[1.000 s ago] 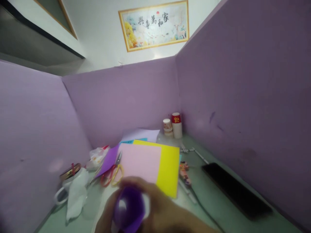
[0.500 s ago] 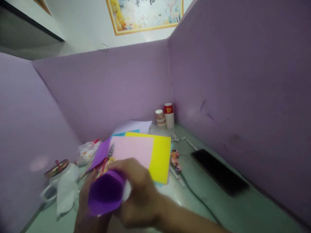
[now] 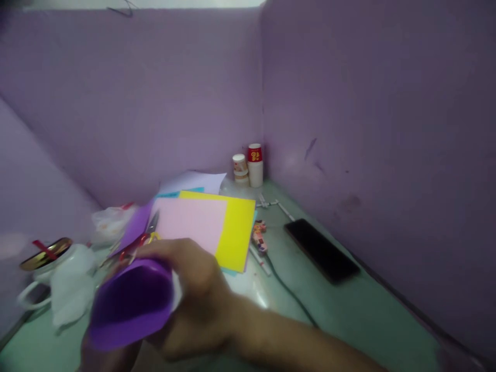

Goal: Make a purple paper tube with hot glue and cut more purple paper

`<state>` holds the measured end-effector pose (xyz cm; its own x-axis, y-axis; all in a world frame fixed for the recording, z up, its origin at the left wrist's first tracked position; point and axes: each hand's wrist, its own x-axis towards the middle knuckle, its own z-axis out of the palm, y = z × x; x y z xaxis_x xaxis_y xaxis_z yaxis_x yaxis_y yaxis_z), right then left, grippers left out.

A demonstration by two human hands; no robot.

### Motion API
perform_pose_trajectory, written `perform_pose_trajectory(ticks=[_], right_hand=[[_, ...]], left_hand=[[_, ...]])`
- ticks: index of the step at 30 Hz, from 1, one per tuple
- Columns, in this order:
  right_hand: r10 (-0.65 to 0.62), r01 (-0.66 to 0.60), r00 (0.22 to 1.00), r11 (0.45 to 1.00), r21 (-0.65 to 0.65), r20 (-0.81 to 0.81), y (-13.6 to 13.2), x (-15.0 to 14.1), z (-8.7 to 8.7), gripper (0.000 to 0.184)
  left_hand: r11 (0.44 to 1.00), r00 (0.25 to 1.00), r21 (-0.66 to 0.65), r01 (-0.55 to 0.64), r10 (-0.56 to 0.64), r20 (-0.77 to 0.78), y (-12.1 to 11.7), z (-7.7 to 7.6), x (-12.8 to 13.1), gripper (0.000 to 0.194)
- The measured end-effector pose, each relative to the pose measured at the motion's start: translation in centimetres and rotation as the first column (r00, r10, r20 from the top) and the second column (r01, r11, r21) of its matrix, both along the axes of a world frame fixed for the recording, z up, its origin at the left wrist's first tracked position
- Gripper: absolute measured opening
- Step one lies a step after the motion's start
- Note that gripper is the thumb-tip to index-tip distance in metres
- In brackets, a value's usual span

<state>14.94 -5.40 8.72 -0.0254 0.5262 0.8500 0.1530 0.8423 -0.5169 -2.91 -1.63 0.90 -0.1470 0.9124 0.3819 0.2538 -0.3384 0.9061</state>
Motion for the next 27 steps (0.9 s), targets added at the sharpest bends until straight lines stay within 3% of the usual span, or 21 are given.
perform_pose_trajectory(ticks=[3,5,7,10,13,16,18,20,22,24,25,27], right_hand=[[-0.022,-0.053,0.970,0.952,-0.302,-0.241,0.5,0.5,-0.8,0.055],[-0.079,-0.152,0.898,0.867,-0.475,-0.432,1.4,1.2,-1.8,0.046],[-0.119,-0.277,0.791,0.805,-0.524,-0.601,2.7,1.8,-3.1,0.038],[-0.180,-0.449,0.626,0.713,-0.539,-0.759,4.4,2.3,-4.8,0.039],[-0.143,-0.562,0.565,0.655,-0.506,-0.813,5.1,2.6,-6.0,0.046],[-0.042,-0.605,0.620,0.611,-0.511,-0.784,5.2,2.9,-6.6,0.051],[-0.016,-0.571,0.681,0.614,-0.545,-0.732,5.5,3.2,-6.9,0.052],[-0.116,-0.444,0.737,0.660,-0.606,-0.666,5.7,3.4,-7.1,0.053],[-0.283,-0.226,0.768,0.719,-0.657,-0.574,5.7,3.3,-7.2,0.053],[-0.378,-0.036,0.794,0.752,-0.658,-0.476,5.2,2.7,-7.1,0.049],[-0.367,0.004,0.829,0.758,-0.652,-0.422,4.7,2.1,-7.0,0.045],[-0.250,-0.026,0.914,0.749,-0.662,-0.320,3.4,0.6,-6.7,0.035]], left_hand=[[0.997,0.963,-0.076,-0.009,0.030,0.269,0.3,1.2,0.0,0.068],[0.990,0.861,-0.140,0.003,0.069,0.504,0.8,2.1,-0.7,0.060],[0.979,0.796,-0.196,0.056,0.074,0.601,1.1,2.9,-1.4,0.047],[0.962,0.811,-0.229,0.148,0.014,0.585,0.9,3.4,-1.8,0.031],[0.947,0.840,-0.251,0.200,-0.034,0.542,0.5,3.1,-1.4,0.029],[0.933,0.866,-0.291,0.210,-0.039,0.499,0.3,2.6,-1.2,0.026],[0.944,0.889,-0.296,0.145,0.006,0.457,0.4,2.3,-1.2,0.022],[0.964,0.916,-0.264,0.035,0.074,0.394,0.3,2.1,-1.4,0.019],[0.978,0.934,-0.199,-0.067,0.132,0.331,0.0,2.0,-1.5,0.015],[0.988,0.971,0.016,-0.156,0.151,0.188,-0.5,1.9,-1.4,0.015],[0.967,0.982,0.176,-0.186,0.176,0.073,-0.8,1.8,-1.4,0.016],[0.852,0.935,0.492,-0.180,0.303,-0.184,-1.3,1.4,-1.2,0.019]])
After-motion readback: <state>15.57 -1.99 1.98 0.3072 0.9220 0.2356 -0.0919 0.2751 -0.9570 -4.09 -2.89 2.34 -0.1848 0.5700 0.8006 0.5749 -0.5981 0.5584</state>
